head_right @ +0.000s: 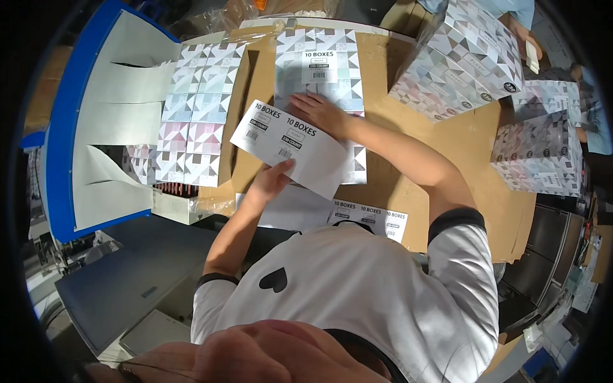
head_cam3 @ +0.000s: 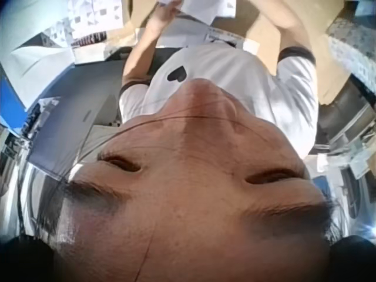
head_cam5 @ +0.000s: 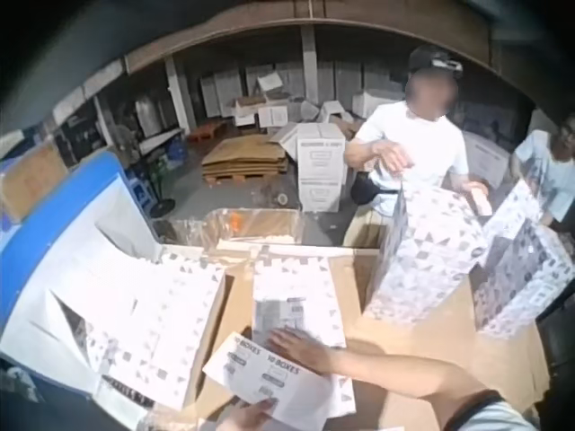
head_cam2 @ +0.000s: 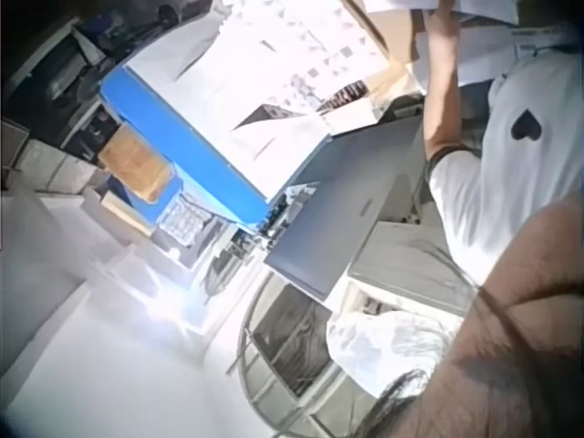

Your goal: Placing informational sheets and labels onto stacked boxes of paper products.

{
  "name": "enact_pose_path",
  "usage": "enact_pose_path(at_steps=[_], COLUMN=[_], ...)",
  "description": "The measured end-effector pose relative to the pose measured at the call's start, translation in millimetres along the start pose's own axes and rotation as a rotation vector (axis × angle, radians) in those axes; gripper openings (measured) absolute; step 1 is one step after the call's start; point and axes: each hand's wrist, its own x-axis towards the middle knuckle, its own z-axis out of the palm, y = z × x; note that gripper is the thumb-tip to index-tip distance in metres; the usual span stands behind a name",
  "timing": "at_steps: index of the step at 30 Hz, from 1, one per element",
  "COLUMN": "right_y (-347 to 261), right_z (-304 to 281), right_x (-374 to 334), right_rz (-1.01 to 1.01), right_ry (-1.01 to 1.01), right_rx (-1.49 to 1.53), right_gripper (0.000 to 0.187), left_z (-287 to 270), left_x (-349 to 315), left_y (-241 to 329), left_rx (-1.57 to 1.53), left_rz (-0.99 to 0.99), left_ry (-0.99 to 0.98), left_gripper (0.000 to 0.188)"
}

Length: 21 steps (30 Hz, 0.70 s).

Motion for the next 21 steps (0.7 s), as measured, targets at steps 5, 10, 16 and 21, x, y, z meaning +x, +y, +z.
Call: enact_pose_path(at_steps=[5, 10, 16, 21], right_y=[68, 82, 8, -49], right_z=[0, -5, -94, -168], right_x=[0, -23, -49, -41], right_rz=[0.554, 0.868, 0.959, 0.944], right_ry=[-0.054, -0.1, 0.098, 0.17], right_rx=[0.235, 0.256, 1.096, 1.574], right_gripper=[0.062, 0.071, 0.043, 0.032], left_z=[6, 14, 14, 66], left_x=[-1, -5, -12, -27], left_y=[-4, -4, 6, 29], left_rx=[-0.007, 0.067, 0.342, 0.645], left_rz=[-0.01, 0.037, -0.008, 0.171], left_ry=[0.002, 0.067, 0.044, -0.151], left_gripper=[0.036, 0.039, 0.039, 0.037])
